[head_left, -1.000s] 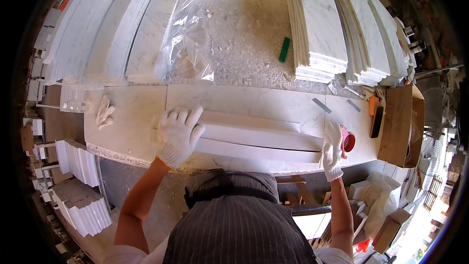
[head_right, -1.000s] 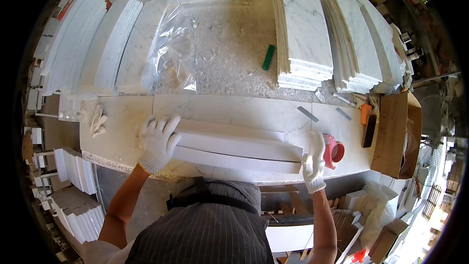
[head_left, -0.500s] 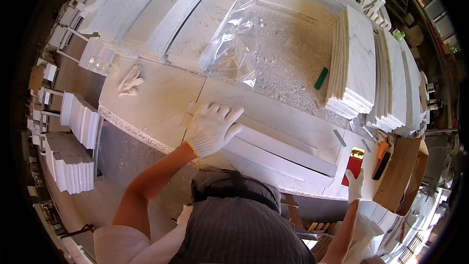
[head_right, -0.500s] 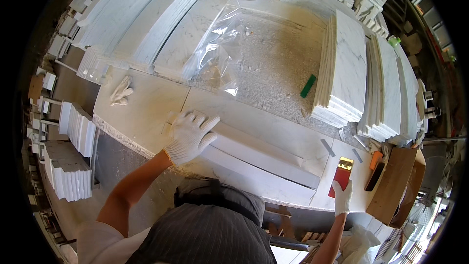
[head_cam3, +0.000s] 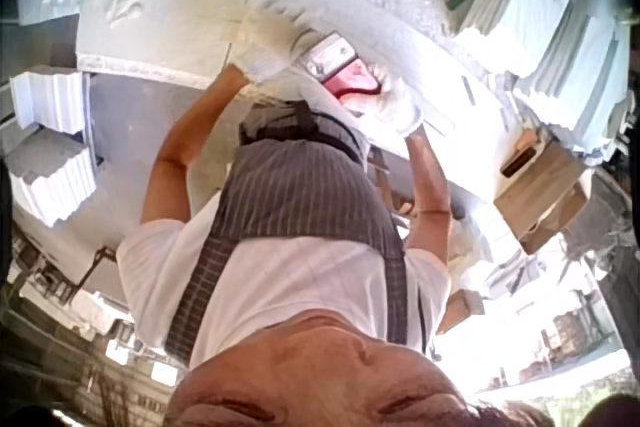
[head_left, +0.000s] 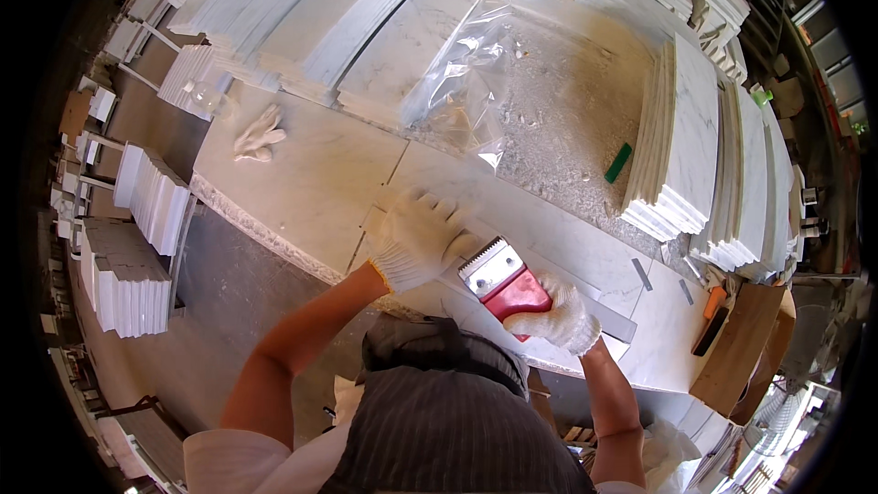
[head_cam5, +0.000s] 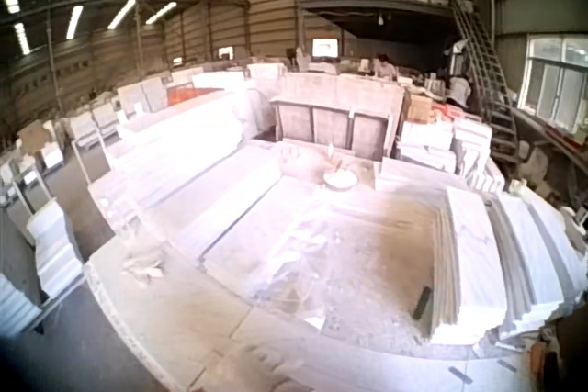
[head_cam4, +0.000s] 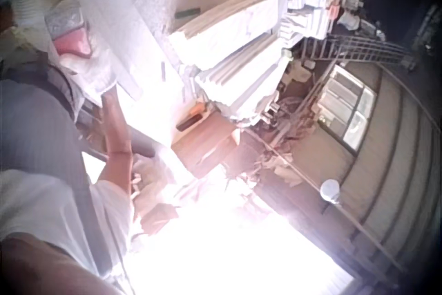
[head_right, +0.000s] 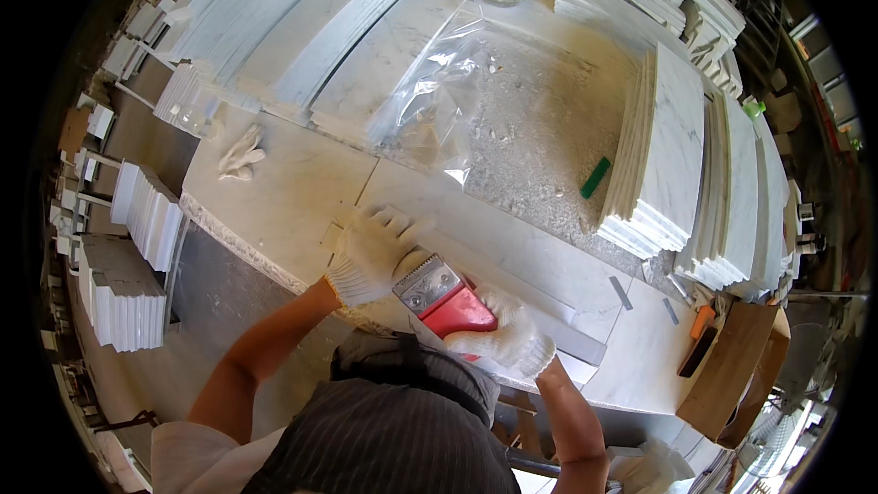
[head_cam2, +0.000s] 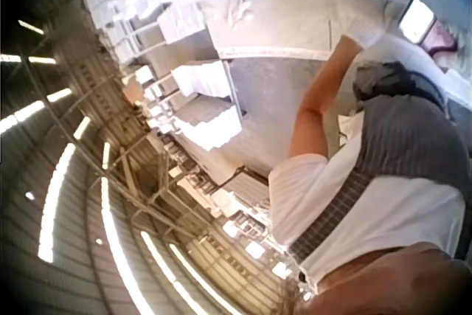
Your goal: The person wraps white rectangular panels in clear plastic film on a workbench, then places each wrapped panel into a cardboard box. The person repeats this process for multiple panels, using a red tape dispenser to seal the boxes.
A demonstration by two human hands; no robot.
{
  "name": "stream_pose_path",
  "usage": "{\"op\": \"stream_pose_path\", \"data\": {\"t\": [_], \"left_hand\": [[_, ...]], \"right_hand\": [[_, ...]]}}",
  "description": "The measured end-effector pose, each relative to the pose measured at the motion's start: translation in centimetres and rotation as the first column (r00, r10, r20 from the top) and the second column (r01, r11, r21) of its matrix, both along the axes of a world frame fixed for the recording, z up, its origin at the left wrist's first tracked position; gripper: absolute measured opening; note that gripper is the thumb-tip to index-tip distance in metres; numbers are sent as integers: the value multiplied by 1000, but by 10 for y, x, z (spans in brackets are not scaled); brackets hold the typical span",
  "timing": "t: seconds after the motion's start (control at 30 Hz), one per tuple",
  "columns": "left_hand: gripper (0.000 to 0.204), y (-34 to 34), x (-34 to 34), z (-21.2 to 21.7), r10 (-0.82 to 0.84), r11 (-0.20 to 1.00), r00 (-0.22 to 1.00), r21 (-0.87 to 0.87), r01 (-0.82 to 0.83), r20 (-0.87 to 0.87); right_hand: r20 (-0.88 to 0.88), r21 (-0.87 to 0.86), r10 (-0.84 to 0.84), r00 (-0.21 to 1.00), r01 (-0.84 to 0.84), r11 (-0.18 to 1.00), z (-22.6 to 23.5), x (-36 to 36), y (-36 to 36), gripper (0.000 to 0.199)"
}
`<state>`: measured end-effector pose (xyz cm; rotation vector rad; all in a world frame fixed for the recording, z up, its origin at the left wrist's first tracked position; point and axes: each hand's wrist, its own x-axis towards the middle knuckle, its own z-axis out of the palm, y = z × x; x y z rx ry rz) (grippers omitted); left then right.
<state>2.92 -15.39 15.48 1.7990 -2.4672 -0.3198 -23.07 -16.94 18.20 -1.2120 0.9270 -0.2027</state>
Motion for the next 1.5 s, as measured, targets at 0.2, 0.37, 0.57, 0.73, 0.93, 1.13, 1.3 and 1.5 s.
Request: {"op": "stream_pose_path", "data": {"t": [0.2,0.37,0.57,0.73,0.93,1.13,1.3,1.5], "left_hand": [[50,23,6,-5,157,939,634,-86,-334,-757],[38,36,7,20,621,750,119,631,198,-775],[27,28,-6,39,808,551,85,799,241,-583],[25,36,-20,34,713,696,194,712,-89,-673],[23,45,-17,29,655,747,322,523,-410,-684],[27,28,100,9,576,560,-85,469,-683,-813],[27,28,158,-82,777,413,-88,610,-676,-624],[43,38,134,-168,839,510,61,742,-434,-541]], "right_hand": [[50,78,32,998,-36,996,-3,-1,2,37],[17,54,76,997,-76,996,6,1,-3,45],[-75,-14,151,986,-153,988,17,2,-9,48],[-98,-54,163,982,-169,984,15,2,-10,53],[-183,-107,257,949,-280,954,30,11,-22,57],[-172,6,259,950,-262,965,31,16,-31,59],[-252,-238,261,932,-321,917,37,50,-35,54],[-165,-272,205,965,-244,931,28,57,-30,45]]}}
